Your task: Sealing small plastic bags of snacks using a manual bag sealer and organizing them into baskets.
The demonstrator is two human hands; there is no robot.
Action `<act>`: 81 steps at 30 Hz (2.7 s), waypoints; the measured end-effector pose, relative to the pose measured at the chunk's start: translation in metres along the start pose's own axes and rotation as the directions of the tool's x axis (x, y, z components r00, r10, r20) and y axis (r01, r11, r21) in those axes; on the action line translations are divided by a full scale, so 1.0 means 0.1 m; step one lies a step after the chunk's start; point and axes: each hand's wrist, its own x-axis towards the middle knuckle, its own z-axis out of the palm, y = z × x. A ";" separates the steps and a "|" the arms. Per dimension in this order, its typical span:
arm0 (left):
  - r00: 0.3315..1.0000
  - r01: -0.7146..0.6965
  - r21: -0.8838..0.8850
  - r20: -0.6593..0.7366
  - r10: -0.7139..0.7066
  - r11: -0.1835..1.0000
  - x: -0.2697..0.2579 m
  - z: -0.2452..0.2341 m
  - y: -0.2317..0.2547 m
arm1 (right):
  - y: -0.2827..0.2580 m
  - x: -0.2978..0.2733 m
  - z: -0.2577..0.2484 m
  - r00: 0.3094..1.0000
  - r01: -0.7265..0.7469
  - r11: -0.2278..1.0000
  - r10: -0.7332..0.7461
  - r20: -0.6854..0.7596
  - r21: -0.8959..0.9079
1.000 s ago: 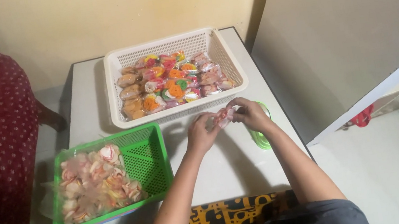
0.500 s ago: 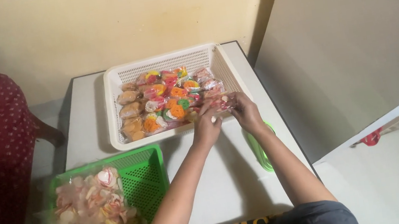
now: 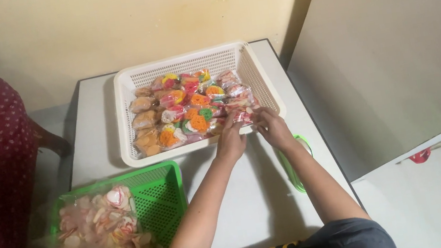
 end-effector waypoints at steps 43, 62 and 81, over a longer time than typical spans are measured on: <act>0.777 0.215 0.245 -0.630 -0.013 0.945 -3.23 -1.61 -1.01 | -2.74 -1.04 1.19 0.722 0.454 0.763 -0.618 0.312 0.460; 0.784 0.223 0.374 -0.617 0.062 0.900 -3.01 -1.53 -1.21 | -2.32 -0.71 1.38 0.538 0.843 0.530 -0.833 0.129 -0.094; 0.904 -0.299 0.135 -0.277 0.326 0.945 -2.07 -0.47 -0.41 | -1.66 -1.40 -0.45 0.796 0.492 0.866 -0.404 0.451 -0.092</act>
